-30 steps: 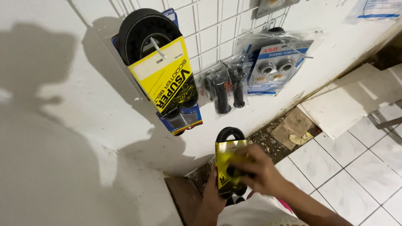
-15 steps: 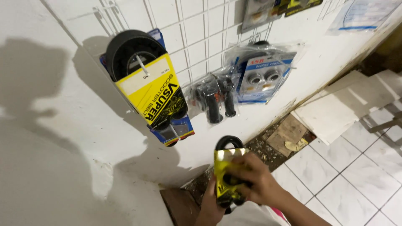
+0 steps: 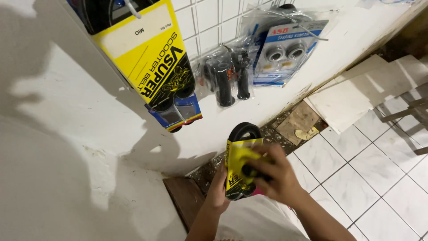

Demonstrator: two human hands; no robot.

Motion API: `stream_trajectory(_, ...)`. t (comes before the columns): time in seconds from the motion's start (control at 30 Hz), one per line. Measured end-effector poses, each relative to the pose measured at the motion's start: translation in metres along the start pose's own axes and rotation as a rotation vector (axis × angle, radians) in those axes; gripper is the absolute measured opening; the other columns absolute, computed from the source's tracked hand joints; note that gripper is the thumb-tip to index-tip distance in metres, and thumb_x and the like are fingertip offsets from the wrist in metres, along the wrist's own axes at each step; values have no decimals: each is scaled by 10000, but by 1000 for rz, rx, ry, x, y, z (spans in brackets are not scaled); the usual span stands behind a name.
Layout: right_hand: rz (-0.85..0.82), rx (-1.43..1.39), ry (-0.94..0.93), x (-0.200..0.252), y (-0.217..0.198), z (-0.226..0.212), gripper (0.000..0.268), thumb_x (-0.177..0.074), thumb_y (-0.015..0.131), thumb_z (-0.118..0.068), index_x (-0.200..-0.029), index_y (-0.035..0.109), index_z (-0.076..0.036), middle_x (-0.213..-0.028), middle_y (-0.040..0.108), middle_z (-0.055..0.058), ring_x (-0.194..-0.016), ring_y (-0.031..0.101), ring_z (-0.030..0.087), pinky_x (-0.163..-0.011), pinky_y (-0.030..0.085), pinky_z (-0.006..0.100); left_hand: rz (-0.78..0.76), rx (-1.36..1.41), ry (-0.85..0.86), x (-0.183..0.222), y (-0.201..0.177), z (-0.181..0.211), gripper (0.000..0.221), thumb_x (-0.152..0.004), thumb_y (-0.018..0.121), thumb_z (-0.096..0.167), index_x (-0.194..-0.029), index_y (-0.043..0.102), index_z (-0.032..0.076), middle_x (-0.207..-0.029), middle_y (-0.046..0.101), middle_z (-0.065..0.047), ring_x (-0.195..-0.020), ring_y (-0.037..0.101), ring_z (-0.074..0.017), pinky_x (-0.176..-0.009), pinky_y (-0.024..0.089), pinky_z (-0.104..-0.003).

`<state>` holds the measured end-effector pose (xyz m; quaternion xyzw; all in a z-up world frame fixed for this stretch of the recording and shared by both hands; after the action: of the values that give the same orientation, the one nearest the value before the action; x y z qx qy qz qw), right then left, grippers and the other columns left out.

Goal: Cleaning a motorcycle scooter belt using a yellow cloth.

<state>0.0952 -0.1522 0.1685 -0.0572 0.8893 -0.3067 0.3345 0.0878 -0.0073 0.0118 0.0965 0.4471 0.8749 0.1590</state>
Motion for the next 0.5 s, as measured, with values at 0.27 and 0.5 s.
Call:
stream_trajectory(0.27, -90, -10, -183, 7, -4, 1, 459, -695, 784, -95, -1147, 744, -31, -1239, 626, 165, -1114, 634, 292, -928, 536, 399, -80, -78, 11, 3, 14, 2, 678, -1069, 447, 448, -1616, 296, 77, -1449, 567, -134, -1272, 598, -239, -1042, 523, -389)
stream_trajectory(0.5, -48, 6, -141, 5, -7, -19, 491, -653, 768, -67, -1142, 746, -28, -1219, 632, 173, -1065, 626, 308, -901, 539, 422, -65, -51, 27, 6, 8, -8, 661, -1062, 444, 433, -1612, 292, 100, -1431, 575, -125, -1246, 622, -216, -1015, 543, -378)
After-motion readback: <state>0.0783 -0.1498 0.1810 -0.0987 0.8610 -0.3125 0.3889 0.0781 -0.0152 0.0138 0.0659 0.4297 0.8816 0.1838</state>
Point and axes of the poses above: each hand's wrist, its own x-axis away from the middle knuckle, its own y-axis out of the palm, z = x × y, the point moved 6 cm from there along -x, towards the middle knuckle
